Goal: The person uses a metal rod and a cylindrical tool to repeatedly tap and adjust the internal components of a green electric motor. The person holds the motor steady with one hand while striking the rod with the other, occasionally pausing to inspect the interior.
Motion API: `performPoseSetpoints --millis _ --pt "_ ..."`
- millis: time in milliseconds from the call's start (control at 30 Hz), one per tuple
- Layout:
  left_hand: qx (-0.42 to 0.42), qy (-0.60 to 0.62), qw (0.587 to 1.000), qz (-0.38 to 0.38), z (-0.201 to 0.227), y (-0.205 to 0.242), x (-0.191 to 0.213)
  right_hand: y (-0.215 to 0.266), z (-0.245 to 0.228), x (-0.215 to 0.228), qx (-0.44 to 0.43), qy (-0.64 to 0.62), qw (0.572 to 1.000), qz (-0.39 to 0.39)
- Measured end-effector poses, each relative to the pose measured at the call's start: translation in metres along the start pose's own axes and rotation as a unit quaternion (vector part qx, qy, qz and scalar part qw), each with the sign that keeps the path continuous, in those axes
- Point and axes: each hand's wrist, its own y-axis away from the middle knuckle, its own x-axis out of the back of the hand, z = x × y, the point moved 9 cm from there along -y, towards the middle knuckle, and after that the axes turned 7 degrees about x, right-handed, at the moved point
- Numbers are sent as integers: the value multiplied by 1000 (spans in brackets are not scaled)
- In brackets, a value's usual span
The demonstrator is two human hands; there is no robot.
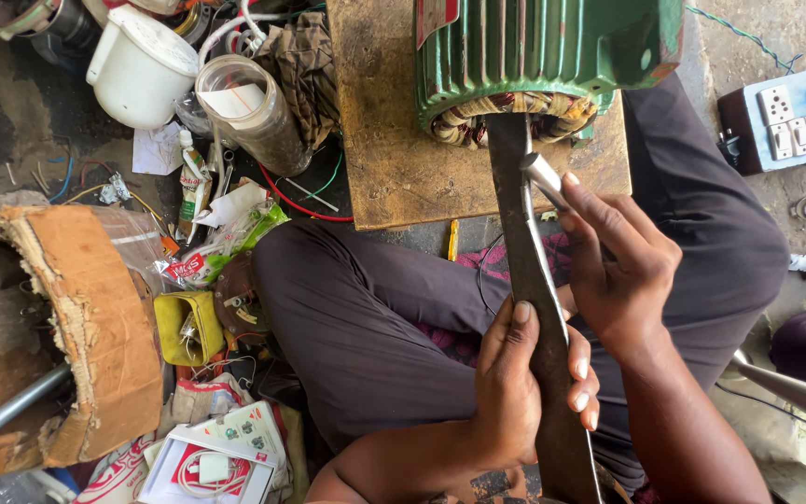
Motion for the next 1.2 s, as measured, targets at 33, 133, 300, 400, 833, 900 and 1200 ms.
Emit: performPoseSetpoints --millis 33,133,300,400,833,900,1200 --pt "5 3 1000 -2 1 0 -1 -1 -3 3 10 -7 1000 15" --pt "16 10 1000 -9 3 2 -3 0 -9 7 32 -20 998 41" --pt "19 10 999 -27 10 0 -6 3 -9 2 28 -4 999 43" --pt "14 13 999 -33 14 -3 -7 3 -9 3 33 -5 998 48" --pt "8 44 997 -68 13 -6 -9 -20 -24 14 104 86 987 88" --pt "8 51 996 -78 14 -7 -10 -26 -19 3 74 76 994 12" --pt "3 12 999 -53 14 -12 -3 -12 -19 21 118 84 982 119"
